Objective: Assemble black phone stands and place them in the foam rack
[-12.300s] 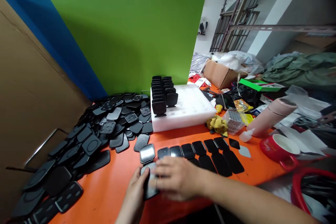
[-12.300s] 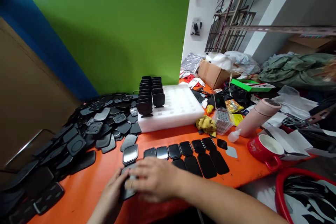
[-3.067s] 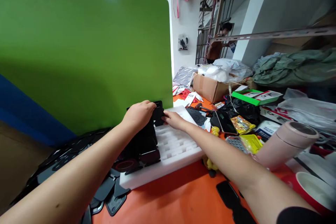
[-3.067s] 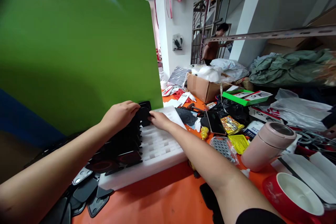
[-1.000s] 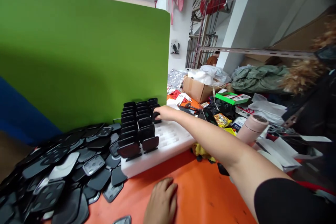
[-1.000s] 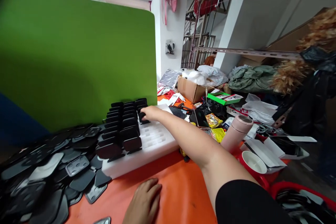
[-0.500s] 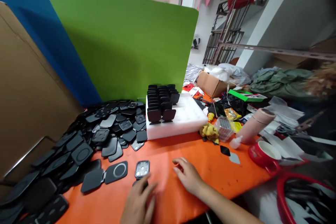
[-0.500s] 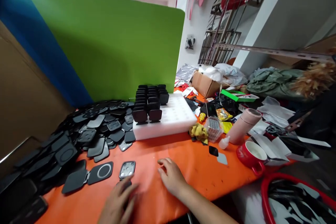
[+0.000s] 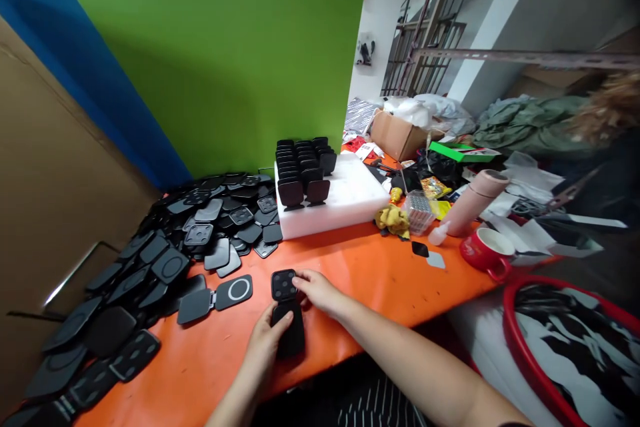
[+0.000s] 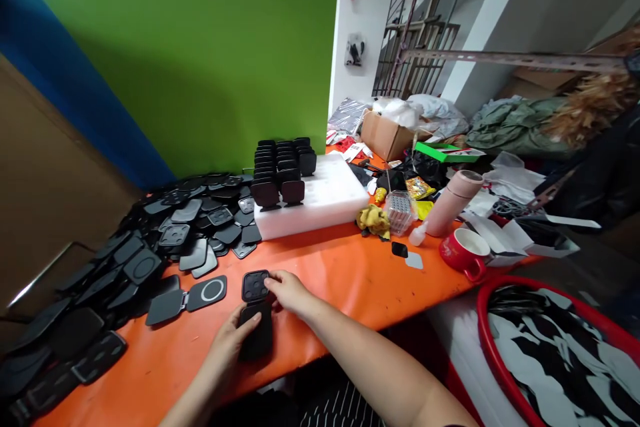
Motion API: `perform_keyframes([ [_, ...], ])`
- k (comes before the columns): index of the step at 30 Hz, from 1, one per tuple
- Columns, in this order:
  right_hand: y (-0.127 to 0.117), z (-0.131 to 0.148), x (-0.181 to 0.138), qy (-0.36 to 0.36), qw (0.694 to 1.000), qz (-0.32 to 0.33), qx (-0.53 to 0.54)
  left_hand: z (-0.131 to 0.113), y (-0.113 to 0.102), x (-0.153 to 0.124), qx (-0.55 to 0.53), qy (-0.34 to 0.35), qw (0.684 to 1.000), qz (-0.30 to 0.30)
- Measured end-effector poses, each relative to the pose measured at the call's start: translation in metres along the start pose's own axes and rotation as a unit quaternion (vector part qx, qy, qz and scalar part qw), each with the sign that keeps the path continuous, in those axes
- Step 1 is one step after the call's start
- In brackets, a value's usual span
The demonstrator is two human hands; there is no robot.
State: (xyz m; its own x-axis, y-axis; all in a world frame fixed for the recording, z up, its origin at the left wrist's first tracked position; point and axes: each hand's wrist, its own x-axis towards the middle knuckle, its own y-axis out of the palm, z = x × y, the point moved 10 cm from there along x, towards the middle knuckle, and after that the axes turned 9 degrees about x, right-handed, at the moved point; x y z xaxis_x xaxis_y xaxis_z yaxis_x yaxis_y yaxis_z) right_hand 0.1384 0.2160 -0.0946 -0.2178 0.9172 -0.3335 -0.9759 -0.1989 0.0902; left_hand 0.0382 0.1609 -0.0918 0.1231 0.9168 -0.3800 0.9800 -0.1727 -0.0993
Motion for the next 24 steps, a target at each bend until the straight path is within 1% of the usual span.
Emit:
perform_keyframes([
  [2, -0.009, 0.003, -0.023, -0.017, 1.0, -0.005, 0.003, 0.005, 0.019, -0.006, -0.088, -0.049, 0.993, 0.059],
  [3, -0.016, 0.007, -0.039, -0.038, 0.999, -0.015, -0.006, 0.006, 0.027, -0.008, -0.114, -0.066, 0.988, 0.082],
  [4, -0.026, 0.012, -0.058, -0.064, 0.997, -0.028, -0.025, 0.005, 0.032, -0.009, -0.12, -0.072, 0.985, 0.1],
  [6, -0.047, 0.018, -0.104, -0.126, 0.983, -0.061, -0.115, 0.0, 0.04, -0.009, -0.109, -0.076, 0.983, 0.128],
  [7, -0.058, 0.013, -0.128, -0.131, 0.973, -0.078, -0.172, -0.001, 0.043, -0.008, -0.098, -0.078, 0.982, 0.139],
  [9, -0.082, -0.009, -0.17, -0.111, 0.956, -0.115, -0.248, 0.0, 0.047, -0.006, -0.079, -0.092, 0.981, 0.153],
  [10, -0.098, -0.022, -0.189, -0.097, 0.946, -0.159, -0.264, 0.002, 0.049, -0.004, -0.081, -0.101, 0.979, 0.155],
  [11, -0.115, -0.036, -0.205, -0.082, 0.936, -0.218, -0.265, 0.005, 0.05, -0.004, -0.092, -0.111, 0.978, 0.153],
  [12, -0.129, -0.052, -0.216, -0.059, 0.931, -0.265, -0.246, 0.01, 0.051, -0.003, -0.114, -0.12, 0.975, 0.146],
  [13, -0.137, -0.071, -0.22, -0.027, 0.934, -0.29, -0.209, 0.014, 0.052, -0.003, -0.144, -0.129, 0.972, 0.135],
  [15, -0.137, -0.106, -0.211, 0.042, 0.953, -0.277, -0.116, 0.023, 0.053, -0.004, -0.21, -0.138, 0.962, 0.106],
  [16, -0.133, -0.117, -0.203, 0.067, 0.959, -0.263, -0.083, 0.026, 0.053, -0.005, -0.234, -0.14, 0.957, 0.095],
  [17, -0.13, -0.122, -0.195, 0.08, 0.962, -0.254, -0.067, 0.028, 0.054, -0.007, -0.249, -0.141, 0.954, 0.091],
  [19, -0.131, -0.114, -0.187, 0.08, 0.96, -0.257, -0.071, 0.027, 0.058, -0.012, -0.249, -0.139, 0.953, 0.103],
  [20, -0.131, -0.105, -0.186, 0.069, 0.961, -0.252, -0.09, 0.024, 0.06, -0.015, -0.24, -0.135, 0.954, 0.116],
  [21, -0.128, -0.093, -0.187, 0.056, 0.964, -0.233, -0.118, 0.021, 0.062, -0.018, -0.228, -0.129, 0.956, 0.128],
  [22, -0.121, -0.079, -0.189, 0.038, 0.967, -0.197, -0.156, 0.018, 0.064, -0.021, -0.213, -0.124, 0.959, 0.14],
  [24, -0.096, -0.051, -0.194, -0.005, 0.963, -0.091, -0.254, 0.014, 0.068, -0.027, -0.183, -0.116, 0.964, 0.155],
])
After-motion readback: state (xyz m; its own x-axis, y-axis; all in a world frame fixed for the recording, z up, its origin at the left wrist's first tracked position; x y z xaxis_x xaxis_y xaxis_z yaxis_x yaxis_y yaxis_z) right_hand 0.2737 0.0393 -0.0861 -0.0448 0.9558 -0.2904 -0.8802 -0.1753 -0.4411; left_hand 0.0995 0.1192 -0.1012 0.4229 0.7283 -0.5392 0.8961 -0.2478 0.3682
